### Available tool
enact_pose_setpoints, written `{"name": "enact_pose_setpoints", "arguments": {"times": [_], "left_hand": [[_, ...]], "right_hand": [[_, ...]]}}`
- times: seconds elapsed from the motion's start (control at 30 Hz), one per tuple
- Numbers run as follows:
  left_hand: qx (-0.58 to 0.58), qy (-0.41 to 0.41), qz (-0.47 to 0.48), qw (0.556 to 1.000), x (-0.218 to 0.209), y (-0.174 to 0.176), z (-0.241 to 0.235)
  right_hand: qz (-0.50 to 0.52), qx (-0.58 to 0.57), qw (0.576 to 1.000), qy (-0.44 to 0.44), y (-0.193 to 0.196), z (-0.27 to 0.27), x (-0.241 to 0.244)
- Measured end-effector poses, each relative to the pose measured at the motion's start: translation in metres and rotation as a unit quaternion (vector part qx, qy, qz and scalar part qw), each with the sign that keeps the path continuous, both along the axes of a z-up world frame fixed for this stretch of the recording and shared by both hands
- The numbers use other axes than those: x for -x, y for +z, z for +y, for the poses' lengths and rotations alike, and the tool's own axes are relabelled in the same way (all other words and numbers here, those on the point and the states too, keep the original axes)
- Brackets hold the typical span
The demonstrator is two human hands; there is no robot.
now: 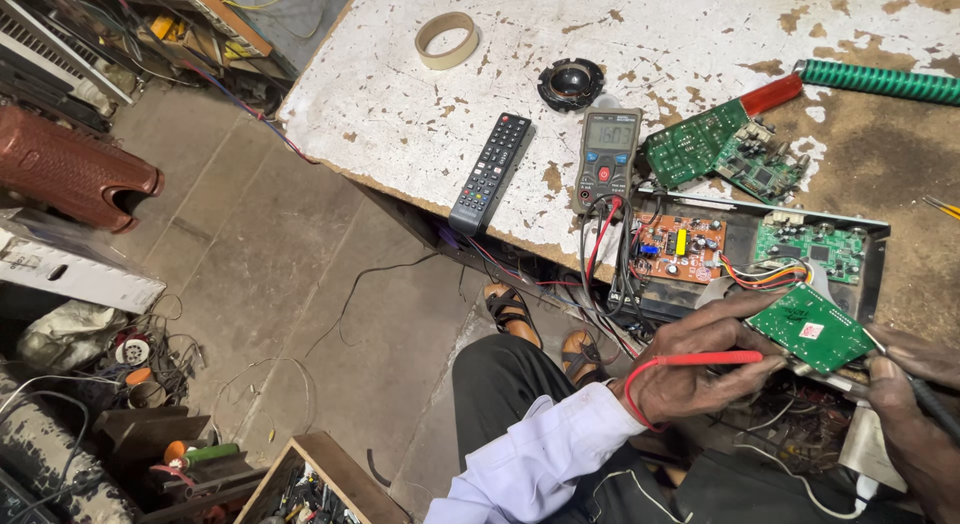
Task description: The person tests a small green circuit board using a multimeter, touching probes to various points on the board. They then use a yellow tool to adjust components on the board.
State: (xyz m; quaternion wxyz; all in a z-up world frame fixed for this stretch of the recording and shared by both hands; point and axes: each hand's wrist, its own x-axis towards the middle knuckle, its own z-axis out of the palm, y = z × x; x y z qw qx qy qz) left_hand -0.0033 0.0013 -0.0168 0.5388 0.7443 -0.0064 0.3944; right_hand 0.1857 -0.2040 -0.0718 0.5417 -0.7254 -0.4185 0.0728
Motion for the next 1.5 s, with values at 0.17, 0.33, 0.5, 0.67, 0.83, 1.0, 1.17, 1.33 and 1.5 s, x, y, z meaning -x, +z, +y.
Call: {"name": "enact_pose_setpoints", "arguments": {"times": [0.17,0.33,0.5,0.67,0.83,1.0,1.17,1.33,1.5], "left_hand": [[0.06,-0.038,0.035,0.997,0.004,0.017,0.0],[-0.012,0.009,0.059,0.998,0.002,0.009,0.004],[-0.053,0.035,0.071,0.995,-0.001,0.013,0.005],[-0.055,0.039,0.09,0.994,-0.003,0.022,0.004],[-0.057,0.043,0.097,0.993,-0.001,0.018,0.003],[-0.046,0.041,0.116,0.991,-0.001,0.016,0.002],[-0.041,0.041,0.117,0.991,-0.002,0.016,0.003],[-0.033,0.04,0.126,0.991,-0.001,0.015,0.002],[-0.051,0.041,0.124,0.99,-0.001,0.016,0.003]], "right_hand": [[0.031,-0.036,0.999,0.01,0.024,0.016,0.01],[-0.067,-0.04,0.996,-0.03,0.054,0.013,0.023],[-0.024,-0.116,0.993,0.009,0.069,0.029,0.026],[-0.058,-0.125,0.99,0.0,0.071,0.034,0.025],[-0.056,-0.109,0.992,0.005,0.07,0.031,0.024],[-0.034,-0.111,0.993,0.012,0.072,0.03,0.024],[-0.023,-0.121,0.992,0.025,0.07,0.03,0.023],[-0.026,-0.117,0.993,0.022,0.069,0.029,0.023],[-0.037,-0.111,0.993,0.02,0.071,0.031,0.022]]}}
